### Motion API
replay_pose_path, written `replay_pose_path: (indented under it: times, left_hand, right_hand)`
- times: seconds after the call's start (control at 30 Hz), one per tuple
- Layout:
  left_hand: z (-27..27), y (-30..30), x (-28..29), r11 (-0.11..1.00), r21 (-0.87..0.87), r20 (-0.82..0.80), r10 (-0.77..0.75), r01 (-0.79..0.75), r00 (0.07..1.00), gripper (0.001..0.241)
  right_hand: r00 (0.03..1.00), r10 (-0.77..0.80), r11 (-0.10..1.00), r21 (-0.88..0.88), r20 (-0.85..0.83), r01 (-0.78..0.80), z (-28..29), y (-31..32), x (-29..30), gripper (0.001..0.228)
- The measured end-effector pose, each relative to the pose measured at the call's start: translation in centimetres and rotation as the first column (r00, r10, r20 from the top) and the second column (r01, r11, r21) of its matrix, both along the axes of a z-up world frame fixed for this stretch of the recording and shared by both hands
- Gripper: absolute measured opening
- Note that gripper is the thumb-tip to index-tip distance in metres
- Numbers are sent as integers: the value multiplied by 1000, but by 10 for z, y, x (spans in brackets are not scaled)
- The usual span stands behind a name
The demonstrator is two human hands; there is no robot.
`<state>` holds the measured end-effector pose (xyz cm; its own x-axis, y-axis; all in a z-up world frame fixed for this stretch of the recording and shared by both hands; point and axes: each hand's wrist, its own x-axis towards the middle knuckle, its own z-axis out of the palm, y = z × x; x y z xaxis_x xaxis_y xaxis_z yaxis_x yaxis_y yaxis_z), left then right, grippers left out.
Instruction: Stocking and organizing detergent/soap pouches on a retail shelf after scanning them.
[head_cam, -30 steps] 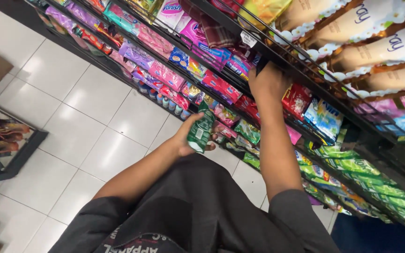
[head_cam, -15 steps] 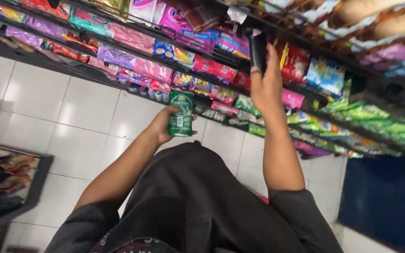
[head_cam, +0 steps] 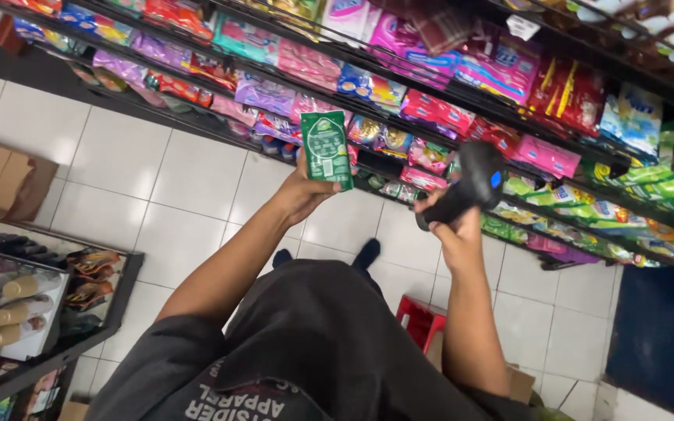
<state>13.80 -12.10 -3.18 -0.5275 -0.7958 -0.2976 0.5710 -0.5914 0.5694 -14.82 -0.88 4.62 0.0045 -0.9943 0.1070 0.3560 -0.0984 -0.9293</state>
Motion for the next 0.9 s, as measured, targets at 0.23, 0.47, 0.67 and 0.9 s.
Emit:
replay_pose_path:
  times: [0.23,0.47,0.67,0.9]
  left_hand:
    - [16,-7,17,941,-330,240,2,79,971,117]
    - [26,-11,16,862,-469,442,42,191,896,125]
    - [13,-15,7,802,-553,462,68,227,884,127]
    - [18,-14,-7,784,-554,501,44,281,864,123]
  right_hand:
    - [377,39,988,93,-926,126,41,2,50,46]
    - [111,55,992,41,-992,-123,62,-8,67,52]
    - [99,-22,982,-40,-995,-184,72,-11,62,55]
    - [50,43,992,37,-998,-121,69,-11,45,53]
